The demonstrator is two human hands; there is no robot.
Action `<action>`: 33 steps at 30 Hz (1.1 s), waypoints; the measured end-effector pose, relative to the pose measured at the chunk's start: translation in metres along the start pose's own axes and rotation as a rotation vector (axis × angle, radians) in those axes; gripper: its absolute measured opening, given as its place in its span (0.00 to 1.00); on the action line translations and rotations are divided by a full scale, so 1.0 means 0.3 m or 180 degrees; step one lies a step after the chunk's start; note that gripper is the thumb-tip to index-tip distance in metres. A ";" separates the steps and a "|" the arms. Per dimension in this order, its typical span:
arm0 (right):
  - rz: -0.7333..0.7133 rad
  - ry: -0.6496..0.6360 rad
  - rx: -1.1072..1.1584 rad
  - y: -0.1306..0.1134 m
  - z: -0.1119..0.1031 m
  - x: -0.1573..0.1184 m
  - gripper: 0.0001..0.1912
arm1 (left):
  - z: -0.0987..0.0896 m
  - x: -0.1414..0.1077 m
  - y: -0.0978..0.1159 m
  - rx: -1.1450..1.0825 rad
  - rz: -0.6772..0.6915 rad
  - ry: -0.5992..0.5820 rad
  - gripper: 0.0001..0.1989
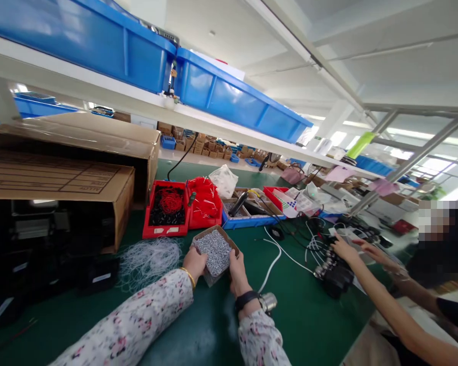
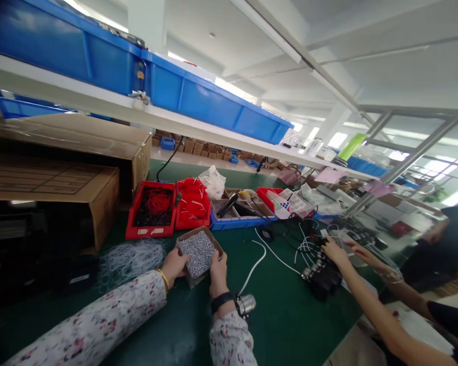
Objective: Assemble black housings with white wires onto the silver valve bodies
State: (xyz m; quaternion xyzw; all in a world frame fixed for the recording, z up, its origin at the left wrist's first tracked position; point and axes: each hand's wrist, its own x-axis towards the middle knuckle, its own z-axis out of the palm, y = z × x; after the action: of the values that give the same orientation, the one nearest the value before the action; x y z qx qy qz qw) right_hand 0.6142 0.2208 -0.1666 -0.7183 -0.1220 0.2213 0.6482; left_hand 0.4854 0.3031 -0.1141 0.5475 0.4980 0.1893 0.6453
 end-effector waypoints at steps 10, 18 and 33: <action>0.0909 0.0239 0.0643 -0.088 0.010 -0.143 0.26 | -0.074 -0.052 0.015 0.0102 0.0352 -0.0230 0.12; 0.0888 -0.0155 0.0946 -0.179 -0.027 -0.264 0.29 | -0.134 -0.126 0.076 0.0223 0.0800 -0.0084 0.09; 0.1377 -0.1346 0.2185 -0.410 0.397 -0.338 0.15 | -0.546 -0.234 0.106 -0.0124 0.2374 -0.0324 0.45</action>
State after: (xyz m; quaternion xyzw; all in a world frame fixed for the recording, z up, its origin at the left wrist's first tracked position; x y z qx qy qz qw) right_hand 0.4827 0.2944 -0.0365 -0.4099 -0.0184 0.5211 0.7484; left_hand 0.3253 0.3431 -0.0394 0.6876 0.2280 0.3932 0.5662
